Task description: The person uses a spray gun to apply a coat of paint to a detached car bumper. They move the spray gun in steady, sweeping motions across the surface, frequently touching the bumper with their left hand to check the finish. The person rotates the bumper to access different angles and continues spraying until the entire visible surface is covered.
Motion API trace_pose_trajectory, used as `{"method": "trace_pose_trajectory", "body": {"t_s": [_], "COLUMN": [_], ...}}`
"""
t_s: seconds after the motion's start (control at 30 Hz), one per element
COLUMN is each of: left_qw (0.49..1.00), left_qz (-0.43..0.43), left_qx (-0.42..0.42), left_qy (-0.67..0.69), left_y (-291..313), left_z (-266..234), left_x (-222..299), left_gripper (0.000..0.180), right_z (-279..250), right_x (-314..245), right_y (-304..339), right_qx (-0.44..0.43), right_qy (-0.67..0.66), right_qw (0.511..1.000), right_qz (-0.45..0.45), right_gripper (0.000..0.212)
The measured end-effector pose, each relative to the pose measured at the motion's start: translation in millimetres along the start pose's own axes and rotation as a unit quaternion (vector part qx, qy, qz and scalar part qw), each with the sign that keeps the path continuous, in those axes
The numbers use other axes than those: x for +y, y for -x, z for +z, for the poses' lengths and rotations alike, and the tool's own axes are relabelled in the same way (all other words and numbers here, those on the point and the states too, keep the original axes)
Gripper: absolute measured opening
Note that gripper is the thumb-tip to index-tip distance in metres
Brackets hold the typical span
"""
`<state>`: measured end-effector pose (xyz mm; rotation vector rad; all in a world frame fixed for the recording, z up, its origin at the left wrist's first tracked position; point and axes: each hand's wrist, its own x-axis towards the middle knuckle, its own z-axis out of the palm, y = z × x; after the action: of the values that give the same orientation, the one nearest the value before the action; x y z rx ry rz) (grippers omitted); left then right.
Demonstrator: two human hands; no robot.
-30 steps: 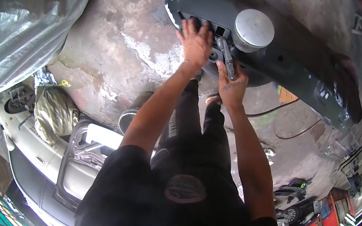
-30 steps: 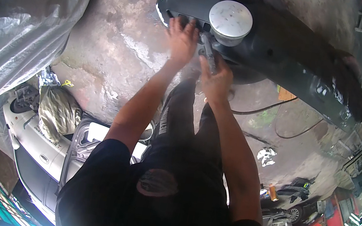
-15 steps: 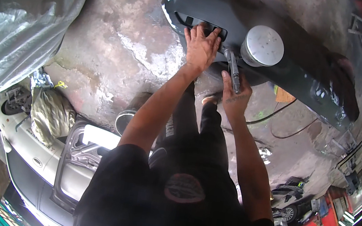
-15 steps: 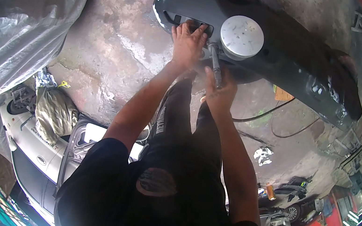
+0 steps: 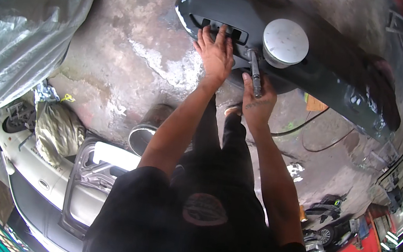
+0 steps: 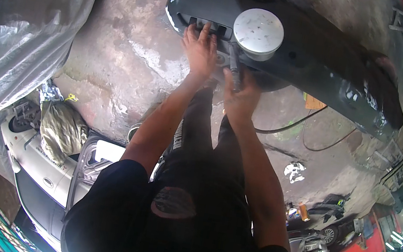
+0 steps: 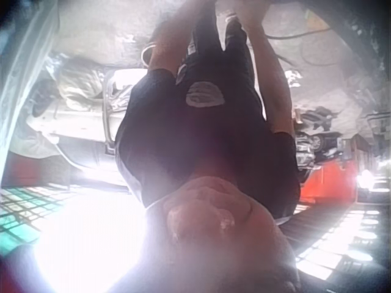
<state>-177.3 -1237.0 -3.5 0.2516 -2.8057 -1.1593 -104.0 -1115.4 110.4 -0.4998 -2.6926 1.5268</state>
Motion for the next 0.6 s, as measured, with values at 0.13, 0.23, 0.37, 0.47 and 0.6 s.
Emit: {"method": "trace_pose_trajectory", "body": {"t_s": [0.13,0.23,0.37,0.47,0.6], "left_qw": [0.991,0.986,0.99,0.992,0.993], "left_qz": [0.096,0.12,0.097,0.077,0.038], "left_qx": [-0.083,-0.105,-0.078,-0.055,-0.049], "left_qy": [-0.046,-0.044,-0.071,-0.079,-0.1], "left_y": [6.6,3.1,-6.2,-11.8,-21.5], "left_z": [-1.9,-4.2,-8.0,-10.8,-22.6], "left_x": [6.2,7.6,-12.8,-30.2,-55.3], "left_gripper": [0.047,0.046,0.042,0.041,0.037], "right_z": [7.1,9.4,6.8,8.5,8.2], "right_x": [10.6,13.6,6.7,8.1,4.2], "right_y": [-0.6,-1.9,-1.9,-2.3,-2.0], "right_qx": [0.024,0.028,0.002,-0.009,-0.034], "right_qy": [0.049,0.051,0.038,0.038,0.027], "right_qw": [0.996,0.996,0.999,0.999,0.999], "right_qz": [-0.066,-0.071,-0.026,-0.017,0.003], "right_gripper": [0.026,0.027,0.037,0.041,0.038]}}
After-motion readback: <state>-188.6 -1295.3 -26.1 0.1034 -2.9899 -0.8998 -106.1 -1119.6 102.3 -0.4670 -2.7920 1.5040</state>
